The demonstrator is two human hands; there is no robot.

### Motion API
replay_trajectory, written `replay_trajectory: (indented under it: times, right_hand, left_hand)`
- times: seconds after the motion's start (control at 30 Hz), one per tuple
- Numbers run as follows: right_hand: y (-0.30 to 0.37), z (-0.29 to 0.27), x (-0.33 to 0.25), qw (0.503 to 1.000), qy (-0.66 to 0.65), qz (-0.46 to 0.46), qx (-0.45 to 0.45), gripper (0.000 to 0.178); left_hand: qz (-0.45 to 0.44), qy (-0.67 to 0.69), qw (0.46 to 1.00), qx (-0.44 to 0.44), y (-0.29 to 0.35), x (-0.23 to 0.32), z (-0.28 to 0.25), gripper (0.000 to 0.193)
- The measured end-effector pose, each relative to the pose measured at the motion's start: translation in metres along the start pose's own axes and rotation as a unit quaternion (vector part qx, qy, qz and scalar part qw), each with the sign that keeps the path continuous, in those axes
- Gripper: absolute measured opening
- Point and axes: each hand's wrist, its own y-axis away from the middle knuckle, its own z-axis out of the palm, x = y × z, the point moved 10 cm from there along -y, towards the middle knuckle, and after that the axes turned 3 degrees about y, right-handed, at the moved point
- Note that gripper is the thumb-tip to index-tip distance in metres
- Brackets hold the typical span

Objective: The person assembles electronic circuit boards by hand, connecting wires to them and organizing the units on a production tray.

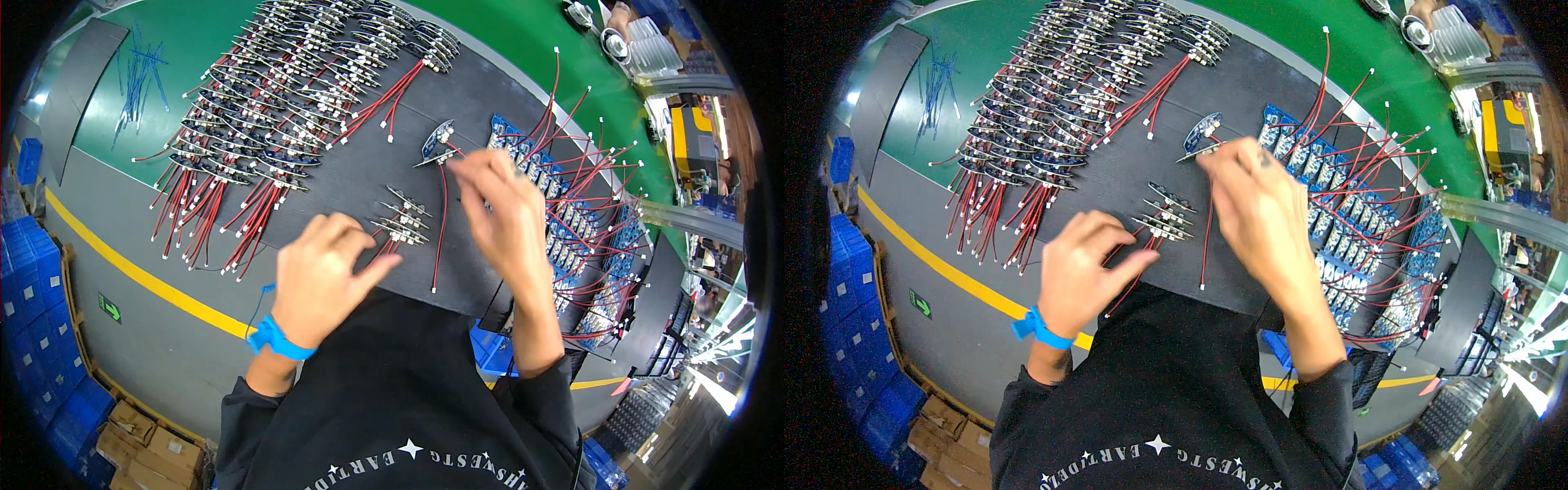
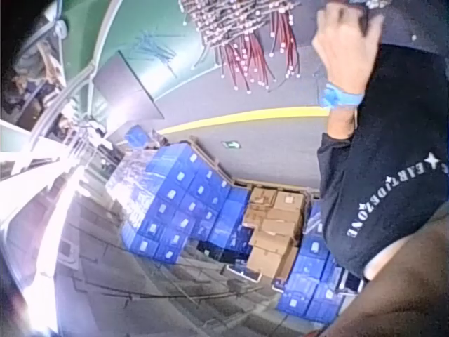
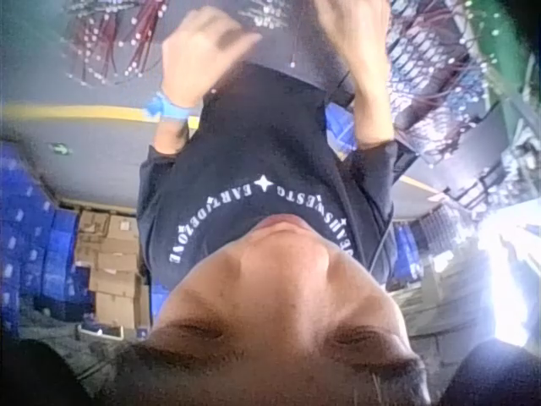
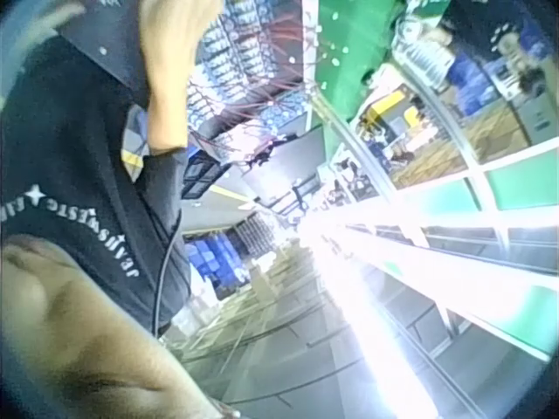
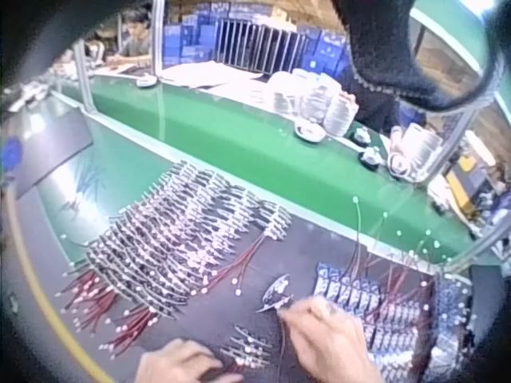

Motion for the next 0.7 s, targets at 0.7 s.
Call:
replay_trajectory:
  times: [0.7]
  right_hand:
    - [-0.003, -0.016, -0.011, 0.993, -0.088, -0.068, -0.047, 0.009]
  left_hand:
    - [-0.079, 0.135, 0.987, 0.048, 0.008, -0.019, 0.009, 0.011]
